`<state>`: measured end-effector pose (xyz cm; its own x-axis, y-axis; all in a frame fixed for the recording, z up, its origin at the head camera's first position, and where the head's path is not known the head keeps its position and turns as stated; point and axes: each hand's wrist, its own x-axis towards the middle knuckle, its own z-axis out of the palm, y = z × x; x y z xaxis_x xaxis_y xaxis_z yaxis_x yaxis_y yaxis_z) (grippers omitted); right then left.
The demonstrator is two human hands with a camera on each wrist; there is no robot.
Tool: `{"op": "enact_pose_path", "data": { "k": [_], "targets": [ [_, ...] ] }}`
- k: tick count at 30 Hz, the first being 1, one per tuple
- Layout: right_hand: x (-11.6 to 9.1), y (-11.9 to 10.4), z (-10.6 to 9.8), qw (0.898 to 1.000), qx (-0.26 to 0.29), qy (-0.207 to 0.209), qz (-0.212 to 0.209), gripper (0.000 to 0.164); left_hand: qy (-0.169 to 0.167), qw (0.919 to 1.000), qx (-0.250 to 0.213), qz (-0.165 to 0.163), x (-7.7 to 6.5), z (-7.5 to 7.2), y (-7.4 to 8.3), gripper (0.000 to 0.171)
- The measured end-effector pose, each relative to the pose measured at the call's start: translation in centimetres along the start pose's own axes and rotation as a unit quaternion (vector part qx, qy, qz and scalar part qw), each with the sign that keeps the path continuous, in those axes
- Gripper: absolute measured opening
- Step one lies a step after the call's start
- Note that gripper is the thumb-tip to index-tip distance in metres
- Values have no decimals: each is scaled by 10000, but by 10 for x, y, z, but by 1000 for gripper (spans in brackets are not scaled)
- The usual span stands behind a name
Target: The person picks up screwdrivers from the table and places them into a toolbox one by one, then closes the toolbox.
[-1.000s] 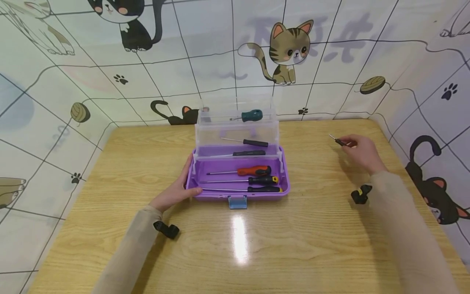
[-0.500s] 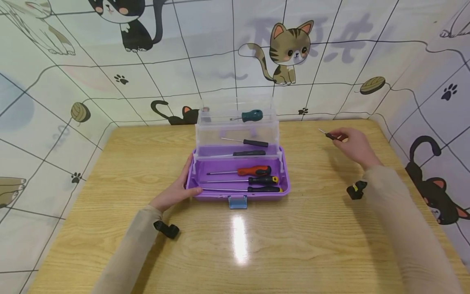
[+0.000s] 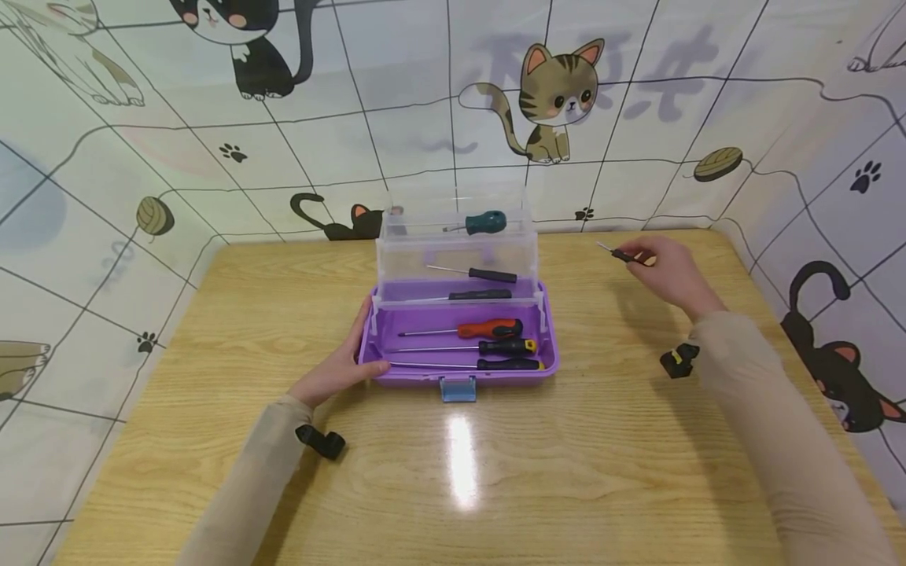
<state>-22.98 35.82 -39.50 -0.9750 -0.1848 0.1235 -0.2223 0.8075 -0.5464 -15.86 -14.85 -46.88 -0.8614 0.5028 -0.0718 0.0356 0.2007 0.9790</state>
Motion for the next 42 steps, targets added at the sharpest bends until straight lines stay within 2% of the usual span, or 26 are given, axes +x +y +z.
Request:
{"op": "enact_pose_path", "data": {
  "k": [10, 20, 29, 37, 42],
  "targets": [
    [3, -17, 1, 9997, 56, 49, -248, 26, -52, 10000, -26, 33, 1, -1, -1, 112],
    [8, -31, 0, 9987, -61, 39, -503, 25, -164, 9998, -122, -38, -3, 0, 17, 112],
    [13, -43, -2, 9976, -126, -23, -674, 26, -47, 10000, -1, -16, 0, -1, 2, 111],
    [17, -55, -4, 9975, -115, -82, -686, 27, -69, 10000, -14, 51, -1, -1, 3, 112],
    [19, -63, -4, 9970, -74, -88, -763, 27, -55, 10000, 71, -18, -1, -1, 3, 111]
  ]
}}
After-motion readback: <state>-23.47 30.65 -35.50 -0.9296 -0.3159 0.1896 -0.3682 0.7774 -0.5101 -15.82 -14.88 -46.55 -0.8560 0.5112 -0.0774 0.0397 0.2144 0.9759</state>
